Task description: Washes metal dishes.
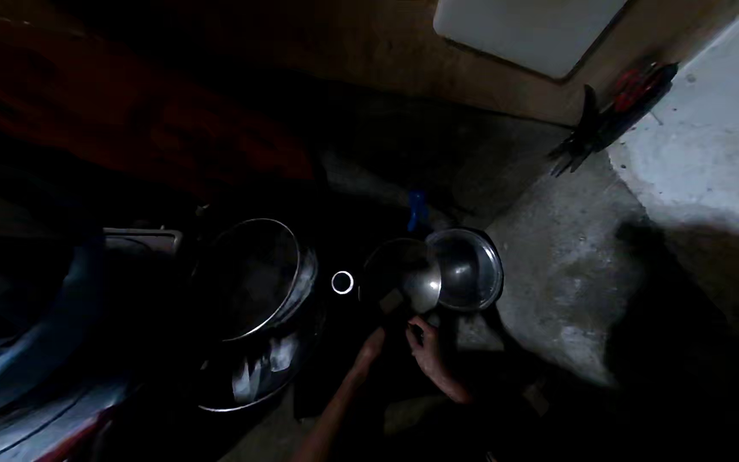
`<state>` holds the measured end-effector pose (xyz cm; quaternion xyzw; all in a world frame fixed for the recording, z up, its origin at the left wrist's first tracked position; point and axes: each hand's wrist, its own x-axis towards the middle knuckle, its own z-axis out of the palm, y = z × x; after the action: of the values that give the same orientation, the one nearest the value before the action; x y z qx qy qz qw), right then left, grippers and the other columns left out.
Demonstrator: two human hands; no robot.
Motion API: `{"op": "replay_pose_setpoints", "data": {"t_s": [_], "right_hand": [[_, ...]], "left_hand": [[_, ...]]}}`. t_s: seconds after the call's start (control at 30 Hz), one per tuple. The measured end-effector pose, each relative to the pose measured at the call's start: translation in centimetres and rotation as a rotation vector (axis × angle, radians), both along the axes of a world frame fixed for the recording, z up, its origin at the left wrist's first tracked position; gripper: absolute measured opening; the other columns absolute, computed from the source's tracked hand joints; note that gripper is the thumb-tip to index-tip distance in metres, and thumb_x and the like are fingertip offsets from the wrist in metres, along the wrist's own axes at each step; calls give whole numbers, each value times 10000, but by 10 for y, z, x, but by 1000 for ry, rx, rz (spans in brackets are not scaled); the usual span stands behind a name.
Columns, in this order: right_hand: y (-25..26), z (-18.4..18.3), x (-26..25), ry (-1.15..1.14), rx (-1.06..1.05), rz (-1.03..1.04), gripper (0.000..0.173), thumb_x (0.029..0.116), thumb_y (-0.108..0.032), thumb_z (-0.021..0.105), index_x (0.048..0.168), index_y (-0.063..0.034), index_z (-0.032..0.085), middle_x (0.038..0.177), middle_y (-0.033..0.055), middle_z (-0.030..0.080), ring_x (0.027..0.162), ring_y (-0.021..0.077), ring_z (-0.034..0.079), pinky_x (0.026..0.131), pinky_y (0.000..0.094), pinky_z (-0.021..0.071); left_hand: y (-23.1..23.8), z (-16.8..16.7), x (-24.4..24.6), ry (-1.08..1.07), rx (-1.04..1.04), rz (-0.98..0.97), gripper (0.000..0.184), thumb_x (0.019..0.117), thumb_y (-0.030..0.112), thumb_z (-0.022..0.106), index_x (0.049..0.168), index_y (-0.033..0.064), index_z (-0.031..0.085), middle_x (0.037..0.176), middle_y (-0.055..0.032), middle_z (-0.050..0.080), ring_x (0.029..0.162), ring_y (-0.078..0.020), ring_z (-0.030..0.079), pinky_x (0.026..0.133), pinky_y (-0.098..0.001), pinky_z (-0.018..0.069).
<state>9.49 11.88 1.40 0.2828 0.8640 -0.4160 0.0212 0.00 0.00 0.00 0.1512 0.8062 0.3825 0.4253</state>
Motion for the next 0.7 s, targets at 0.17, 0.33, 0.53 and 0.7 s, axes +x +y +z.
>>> {"op": "replay_pose_setpoints", "data": {"t_s": [0.17,0.33,0.53,0.7], "right_hand": [[77,4,-19,-15,337,173,351,1070,-196,496,1334,-40,667,1281,192,679,1186,311,661,1068,456,503],[106,13,-33,5,509,223,348,1057,-232,510,1293,-56,697,1202,201,706,1105,350,693,995,502,535],[39,-17,-7,83,107,99,228,979,-135,621,1095,32,722,1094,168,724,1029,215,699,964,367,556],[121,18,-48,-76,401,205,345,1049,-243,516,1241,-29,706,1160,194,722,1096,322,696,1005,493,522]], "left_hand": [[-7,-4,3,-30,46,42,374,1085,144,463,1379,-78,528,1358,-268,576,1262,-330,559,1085,-438,430],[0,-4,1,-12,57,7,351,1075,149,490,1340,-71,556,1296,-252,606,1200,-318,585,1041,-436,456],[-7,3,5,-72,27,94,388,1096,141,432,1391,-98,509,1394,-290,548,1308,-357,532,1112,-453,403],[0,4,4,-32,11,27,366,1088,134,450,1359,-96,537,1345,-283,579,1253,-345,566,1078,-445,431]]}}
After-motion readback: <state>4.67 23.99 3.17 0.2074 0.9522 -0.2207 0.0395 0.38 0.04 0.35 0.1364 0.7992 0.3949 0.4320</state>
